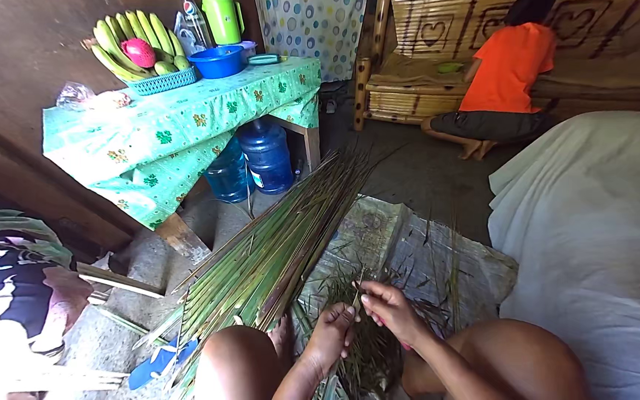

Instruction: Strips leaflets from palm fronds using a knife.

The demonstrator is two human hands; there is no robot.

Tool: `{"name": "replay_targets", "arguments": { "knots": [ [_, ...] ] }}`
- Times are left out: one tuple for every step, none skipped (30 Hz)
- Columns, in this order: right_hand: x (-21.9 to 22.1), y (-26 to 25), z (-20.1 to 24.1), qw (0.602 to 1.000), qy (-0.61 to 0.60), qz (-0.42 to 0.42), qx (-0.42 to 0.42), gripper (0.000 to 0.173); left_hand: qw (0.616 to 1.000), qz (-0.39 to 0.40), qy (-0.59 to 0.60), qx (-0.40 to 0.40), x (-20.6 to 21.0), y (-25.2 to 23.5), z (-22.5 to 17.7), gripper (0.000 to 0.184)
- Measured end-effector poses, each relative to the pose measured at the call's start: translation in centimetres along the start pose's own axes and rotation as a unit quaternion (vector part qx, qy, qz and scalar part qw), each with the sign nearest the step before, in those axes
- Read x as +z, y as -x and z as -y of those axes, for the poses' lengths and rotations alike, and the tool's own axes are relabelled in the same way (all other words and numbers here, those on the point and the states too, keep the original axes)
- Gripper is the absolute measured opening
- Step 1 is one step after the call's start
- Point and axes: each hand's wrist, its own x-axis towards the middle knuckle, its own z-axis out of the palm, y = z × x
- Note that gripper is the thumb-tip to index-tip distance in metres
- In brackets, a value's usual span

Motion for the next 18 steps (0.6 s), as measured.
{"name": "replay_targets", "arguments": {
  "knots": [
    [0.3, 0.1, 0.0, 1.0, -0.01, 0.004, 0.001, 0.027, 1.0, 0.002, 0.007, -0.002, 0.0, 0.0, 0.0, 0.029],
    [0.6, 0.2, -0.2, 1.0, -0.022, 0.004, 0.0, 0.026, 1.0, 0.006, 0.017, -0.005, 0.0, 0.0, 0.0, 0.03],
    [0.7, 0.2, -0.4, 0.999, -0.033, 0.004, 0.0, 0.027, 1.0, 0.009, 0.027, -0.008, 0.0, 0.0, 0.0, 0.031],
    [0.7, 0.1, -0.6, 0.999, -0.041, 0.004, -0.001, 0.027, 0.999, 0.013, 0.037, -0.01, 0.0, -0.1, 0.0, 0.031],
    [0.7, 0.1, -0.8, 0.999, -0.043, 0.004, -0.003, 0.027, 0.999, 0.015, 0.044, -0.013, -0.1, -0.1, 0.1, 0.031],
    [0.7, 0.0, -0.9, 0.999, -0.039, 0.003, -0.008, 0.027, 0.999, 0.016, 0.048, -0.015, -0.2, -0.2, 0.2, 0.031],
    [0.7, 0.0, -0.9, 0.999, -0.031, 0.0, -0.013, 0.027, 0.999, 0.015, 0.049, -0.016, -0.2, -0.3, 0.3, 0.031],
    [0.8, -0.1, -0.9, 1.0, -0.016, -0.004, -0.017, 0.027, 0.999, 0.012, 0.048, -0.016, -0.1, -0.3, 0.3, 0.031],
    [0.8, -0.1, -0.8, 1.0, 0.003, -0.009, -0.021, 0.026, 0.999, 0.008, 0.046, -0.016, -0.1, -0.3, 0.3, 0.031],
    [0.8, -0.1, -0.8, 0.999, 0.022, -0.012, -0.025, 0.026, 0.999, 0.003, 0.044, -0.018, 0.0, -0.3, 0.3, 0.03],
    [0.7, -0.1, -0.8, 0.999, 0.038, -0.014, -0.029, 0.026, 0.999, -0.001, 0.044, -0.018, 0.0, -0.2, 0.3, 0.03],
    [0.7, -0.1, -0.9, 0.998, 0.048, -0.014, -0.034, 0.027, 0.999, -0.003, 0.044, -0.017, 0.0, -0.2, 0.2, 0.029],
    [0.7, -0.2, -1.0, 0.998, 0.053, -0.017, -0.042, 0.027, 0.999, -0.003, 0.045, -0.015, 0.0, -0.3, 0.2, 0.029],
    [0.7, -0.3, -1.1, 0.997, 0.057, -0.021, -0.052, 0.027, 0.999, -0.001, 0.045, -0.015, 0.0, -0.2, 0.2, 0.029],
    [0.6, -0.4, -1.2, 0.996, 0.064, -0.024, -0.06, 0.027, 0.999, -0.002, 0.045, -0.015, 0.0, -0.2, 0.2, 0.029],
    [0.6, -0.4, -1.3, 0.995, 0.075, -0.024, -0.067, 0.028, 0.999, -0.003, 0.044, -0.016, 0.0, -0.2, 0.1, 0.029],
    [0.5, -0.5, -1.5, 0.993, 0.09, -0.022, -0.073, 0.03, 0.999, -0.005, 0.044, -0.017, 0.0, -0.2, 0.1, 0.029],
    [0.4, -0.6, -1.6, 0.992, 0.102, -0.018, -0.074, 0.032, 0.999, -0.006, 0.042, -0.019, 0.0, -0.2, 0.1, 0.029]
  ]
}}
